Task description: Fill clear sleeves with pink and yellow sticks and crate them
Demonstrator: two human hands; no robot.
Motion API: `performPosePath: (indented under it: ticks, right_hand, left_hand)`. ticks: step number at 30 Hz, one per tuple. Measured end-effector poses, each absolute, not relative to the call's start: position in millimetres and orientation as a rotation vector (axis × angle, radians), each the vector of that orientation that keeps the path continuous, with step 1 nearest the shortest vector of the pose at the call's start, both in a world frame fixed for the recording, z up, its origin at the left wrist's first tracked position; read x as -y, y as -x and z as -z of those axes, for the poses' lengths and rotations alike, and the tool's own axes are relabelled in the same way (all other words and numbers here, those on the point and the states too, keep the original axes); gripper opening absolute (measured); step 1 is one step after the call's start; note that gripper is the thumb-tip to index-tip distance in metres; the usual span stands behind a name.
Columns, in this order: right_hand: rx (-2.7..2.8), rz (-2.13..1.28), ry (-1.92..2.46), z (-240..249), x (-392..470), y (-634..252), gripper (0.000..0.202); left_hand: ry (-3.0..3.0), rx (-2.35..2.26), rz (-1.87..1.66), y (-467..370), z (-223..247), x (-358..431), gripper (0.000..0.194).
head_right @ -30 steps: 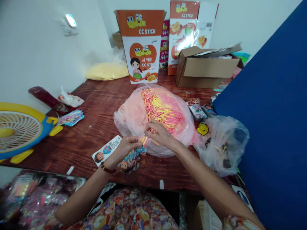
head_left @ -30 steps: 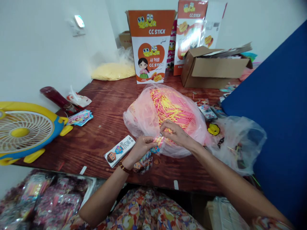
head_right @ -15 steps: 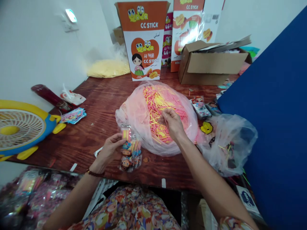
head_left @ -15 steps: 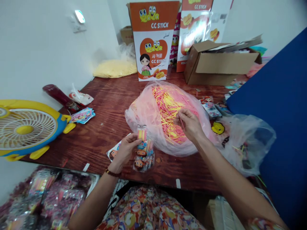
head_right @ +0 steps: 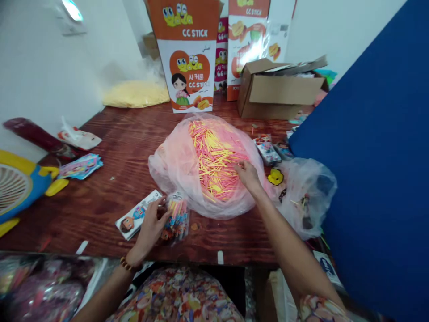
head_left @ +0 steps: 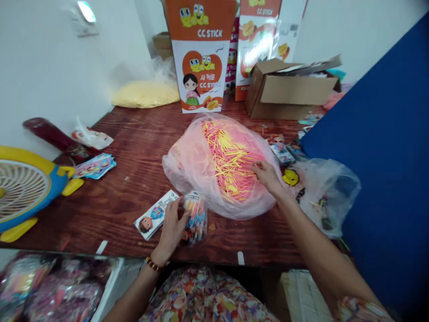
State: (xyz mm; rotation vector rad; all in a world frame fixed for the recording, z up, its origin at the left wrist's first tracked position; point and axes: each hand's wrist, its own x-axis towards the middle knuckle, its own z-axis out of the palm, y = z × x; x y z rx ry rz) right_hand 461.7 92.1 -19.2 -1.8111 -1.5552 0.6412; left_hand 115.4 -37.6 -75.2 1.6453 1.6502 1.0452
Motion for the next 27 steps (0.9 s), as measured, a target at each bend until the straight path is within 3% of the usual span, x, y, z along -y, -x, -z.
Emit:
performPosePath:
  ticks: [3,11,16,20,27]
  right_hand:
    - [1.811,-0.422,2.067,16.0,-97.2,-477.2,0.021]
    - [2.326,-0.193,2.093,17.0,-112.6,-454.0,0.024]
    - [2.433,-0.066,2.104,25.0,-117.6,-447.5,0.033]
    - [2.471,-0.053,2.072,31.7,-117.7,-451.0,0.037]
    - [2.372,-0.174,2.032,36.8,-122.9,-467.2,0.030]
  left_hand:
    - [-1.777,-1.633,-0.993,-115.1,80.5,40.7,0.049]
    - [-1.868,-1.849,-1.006,-87.8,75.0,27.8,0.049]
    - [-1.863,-2.217,-0.516,-48.9,71.4,9.8,0.053]
    - [-1.863,-2.261,-0.218,-41.5,64.4,1.4,0.054]
    - [-1.845,-2.183,-0.229,-44.5,59.3,-3.5,0.044]
